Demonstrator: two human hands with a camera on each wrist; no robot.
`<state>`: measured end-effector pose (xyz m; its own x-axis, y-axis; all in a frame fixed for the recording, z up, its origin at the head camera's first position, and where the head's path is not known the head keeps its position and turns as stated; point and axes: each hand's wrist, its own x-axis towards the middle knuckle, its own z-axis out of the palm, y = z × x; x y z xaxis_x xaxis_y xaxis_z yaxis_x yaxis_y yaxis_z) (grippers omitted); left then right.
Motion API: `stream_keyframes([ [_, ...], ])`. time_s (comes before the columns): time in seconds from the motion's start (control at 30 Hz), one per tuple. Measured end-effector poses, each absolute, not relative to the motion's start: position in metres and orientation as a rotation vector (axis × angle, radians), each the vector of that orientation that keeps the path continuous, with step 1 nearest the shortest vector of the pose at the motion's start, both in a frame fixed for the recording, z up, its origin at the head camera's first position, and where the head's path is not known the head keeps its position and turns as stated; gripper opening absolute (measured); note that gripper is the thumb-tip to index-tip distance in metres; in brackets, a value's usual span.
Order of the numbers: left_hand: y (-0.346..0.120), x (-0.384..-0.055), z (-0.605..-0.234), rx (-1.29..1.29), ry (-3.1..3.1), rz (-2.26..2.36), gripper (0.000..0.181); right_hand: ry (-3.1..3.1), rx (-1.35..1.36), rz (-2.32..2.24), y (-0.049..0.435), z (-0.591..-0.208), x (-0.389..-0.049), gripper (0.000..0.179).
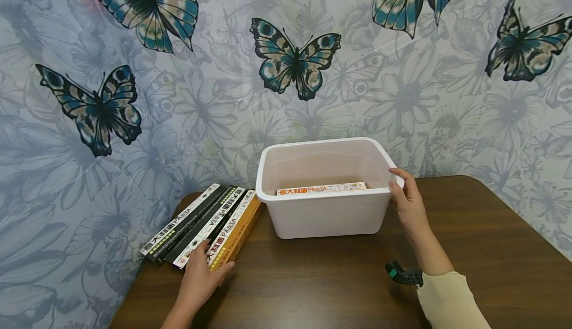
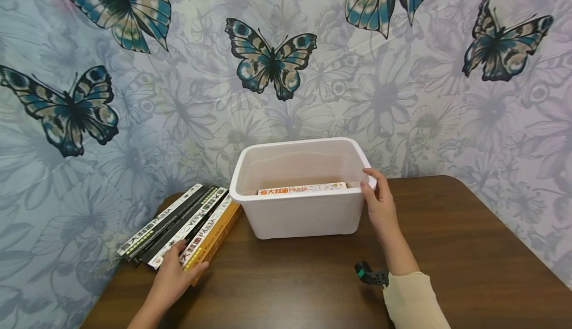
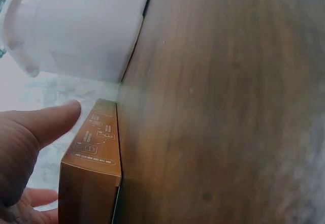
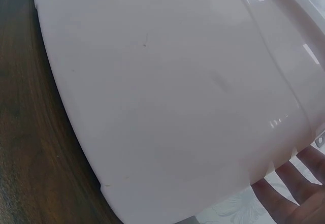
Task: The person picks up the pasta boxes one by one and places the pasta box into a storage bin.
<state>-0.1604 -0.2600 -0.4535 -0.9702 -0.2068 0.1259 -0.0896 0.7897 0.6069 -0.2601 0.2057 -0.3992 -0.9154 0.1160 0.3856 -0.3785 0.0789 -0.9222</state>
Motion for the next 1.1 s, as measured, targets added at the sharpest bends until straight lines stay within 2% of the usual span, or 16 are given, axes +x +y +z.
stream_keyframes([
  [0.9,-0.2598,-0.1599,-0.4634,0.253,-2.73,-0.893,0.089,-1.979,0.279,1.925,0.2072,-0.4013,-0.2621,0.043],
  [1.1,-0.2593,-0.1586,-0.4605,0.335,-2.696,-0.875,0.086,-1.988,0.277,1.928,0.2069,-0.4003,-0.2615,0.043],
])
